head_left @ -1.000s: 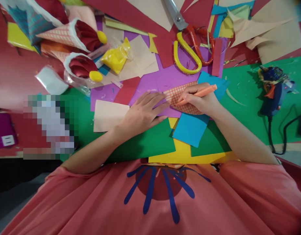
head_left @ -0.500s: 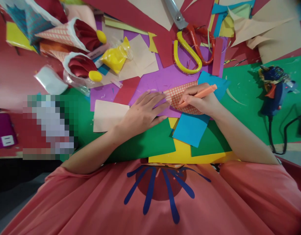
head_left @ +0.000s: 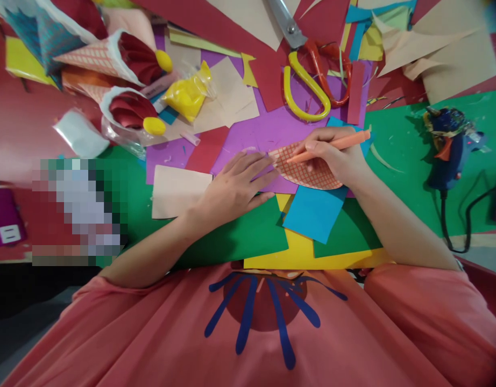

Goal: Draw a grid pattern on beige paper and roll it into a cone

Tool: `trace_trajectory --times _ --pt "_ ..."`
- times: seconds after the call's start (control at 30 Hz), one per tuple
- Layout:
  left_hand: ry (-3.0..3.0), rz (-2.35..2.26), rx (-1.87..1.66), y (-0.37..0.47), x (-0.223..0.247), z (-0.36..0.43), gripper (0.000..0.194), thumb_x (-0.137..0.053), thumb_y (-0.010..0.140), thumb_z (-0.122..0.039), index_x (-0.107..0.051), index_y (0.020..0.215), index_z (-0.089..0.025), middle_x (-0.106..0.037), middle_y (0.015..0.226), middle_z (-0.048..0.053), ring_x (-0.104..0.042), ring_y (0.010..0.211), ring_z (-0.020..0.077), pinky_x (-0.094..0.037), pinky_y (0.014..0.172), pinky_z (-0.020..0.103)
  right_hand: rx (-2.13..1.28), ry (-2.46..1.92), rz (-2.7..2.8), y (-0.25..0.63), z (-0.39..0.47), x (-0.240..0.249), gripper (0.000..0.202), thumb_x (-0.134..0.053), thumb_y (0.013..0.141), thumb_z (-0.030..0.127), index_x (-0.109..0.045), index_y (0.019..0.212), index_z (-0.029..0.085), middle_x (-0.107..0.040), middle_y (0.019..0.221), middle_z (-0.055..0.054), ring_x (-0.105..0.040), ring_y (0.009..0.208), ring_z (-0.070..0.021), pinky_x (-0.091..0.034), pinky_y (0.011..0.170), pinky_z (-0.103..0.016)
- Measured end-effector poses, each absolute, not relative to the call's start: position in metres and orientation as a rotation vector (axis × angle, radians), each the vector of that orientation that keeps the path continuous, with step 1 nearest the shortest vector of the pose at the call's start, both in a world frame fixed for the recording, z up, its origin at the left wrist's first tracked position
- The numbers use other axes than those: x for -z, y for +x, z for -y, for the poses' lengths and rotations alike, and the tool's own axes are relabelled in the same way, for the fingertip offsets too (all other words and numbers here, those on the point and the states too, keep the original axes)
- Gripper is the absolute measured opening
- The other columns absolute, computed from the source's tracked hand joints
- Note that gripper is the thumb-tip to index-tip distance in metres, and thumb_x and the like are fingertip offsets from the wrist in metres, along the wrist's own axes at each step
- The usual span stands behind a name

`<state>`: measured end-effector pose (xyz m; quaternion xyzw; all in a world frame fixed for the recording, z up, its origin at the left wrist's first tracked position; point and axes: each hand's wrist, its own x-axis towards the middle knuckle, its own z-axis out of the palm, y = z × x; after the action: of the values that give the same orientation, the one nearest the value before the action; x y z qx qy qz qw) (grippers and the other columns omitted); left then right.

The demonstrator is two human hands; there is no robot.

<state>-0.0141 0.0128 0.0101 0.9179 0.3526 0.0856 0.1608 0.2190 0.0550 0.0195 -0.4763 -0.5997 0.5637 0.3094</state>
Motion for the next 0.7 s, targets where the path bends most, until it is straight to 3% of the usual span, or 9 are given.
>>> trace_trajectory --times 0.2,0.7 --pt "2.612 -0.930 -0.224 -0.013 -0.008 -0.009 0.038 -0.051 0.095 -0.038 -0.058 0.128 -0.020 -0.054 0.141 0.011 -0.047 0.133 0.0286 -0.034 0.114 0.055 -1.481 -1.209 1.581 0.217 -0.052 -0.022 0.029 -0.063 0.086 0.044 -0.066 0.073 0.019 -0.065 0.064 0.000 -0.059 0.056 -0.0110 -0.047 0.054 -0.024" --pt "2.634 -0.965 -0.190 -0.013 -0.010 -0.011 0.037 -0.051 0.095 -0.037 -0.058 0.129 -0.023 -0.053 0.141 0.011 -0.049 0.132 0.0283 -0.035 0.113 0.055 -1.360 -1.195 1.687 0.217 -0.047 -0.010 0.025 -0.060 0.087 0.040 -0.069 0.079 0.018 -0.067 0.070 0.000 -0.060 0.063 -0.0102 -0.047 0.060 -0.023"
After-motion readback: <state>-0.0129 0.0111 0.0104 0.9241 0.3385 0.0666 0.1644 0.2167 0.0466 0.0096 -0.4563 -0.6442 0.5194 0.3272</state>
